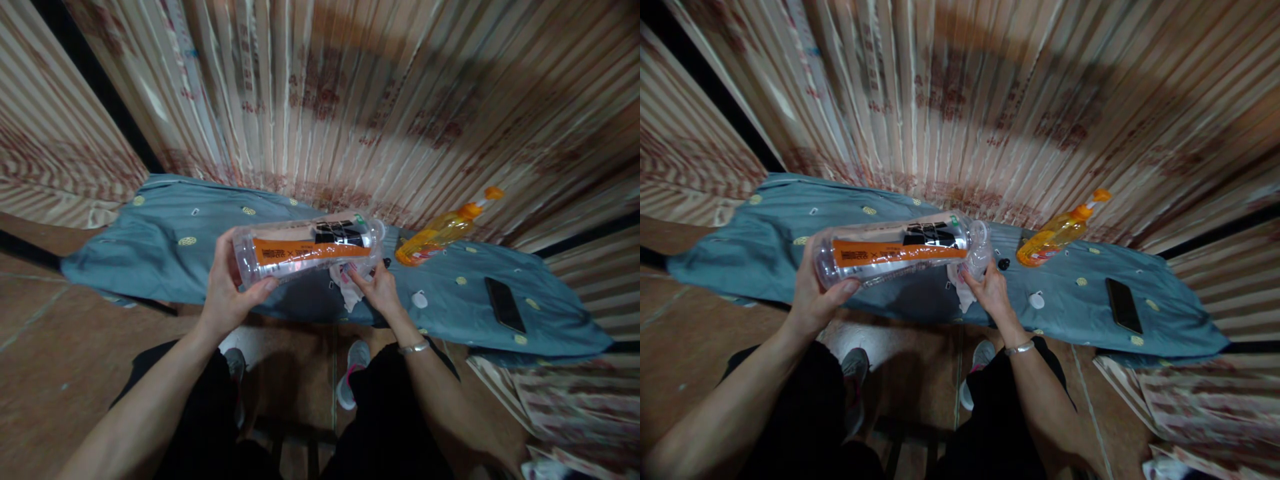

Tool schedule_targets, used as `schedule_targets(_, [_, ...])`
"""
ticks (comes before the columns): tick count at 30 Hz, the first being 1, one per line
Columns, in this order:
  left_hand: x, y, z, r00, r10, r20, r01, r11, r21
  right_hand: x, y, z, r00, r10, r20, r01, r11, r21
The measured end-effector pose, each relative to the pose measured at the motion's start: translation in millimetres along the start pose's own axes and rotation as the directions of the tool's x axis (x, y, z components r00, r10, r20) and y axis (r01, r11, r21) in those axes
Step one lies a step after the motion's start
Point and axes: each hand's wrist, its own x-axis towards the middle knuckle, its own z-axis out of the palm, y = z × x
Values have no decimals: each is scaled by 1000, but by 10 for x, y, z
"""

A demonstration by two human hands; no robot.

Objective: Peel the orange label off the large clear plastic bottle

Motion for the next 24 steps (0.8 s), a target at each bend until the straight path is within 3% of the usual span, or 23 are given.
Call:
schedule_targets(7, [-24, 44, 12, 999, -36, 15, 36, 999, 26, -3, -8, -5, 1000, 2, -8, -2, 1000, -5])
schedule_targets(24, [-129, 39, 67, 996, -49, -72, 51, 998, 27, 16, -17, 26, 999, -47, 20, 47, 998, 35])
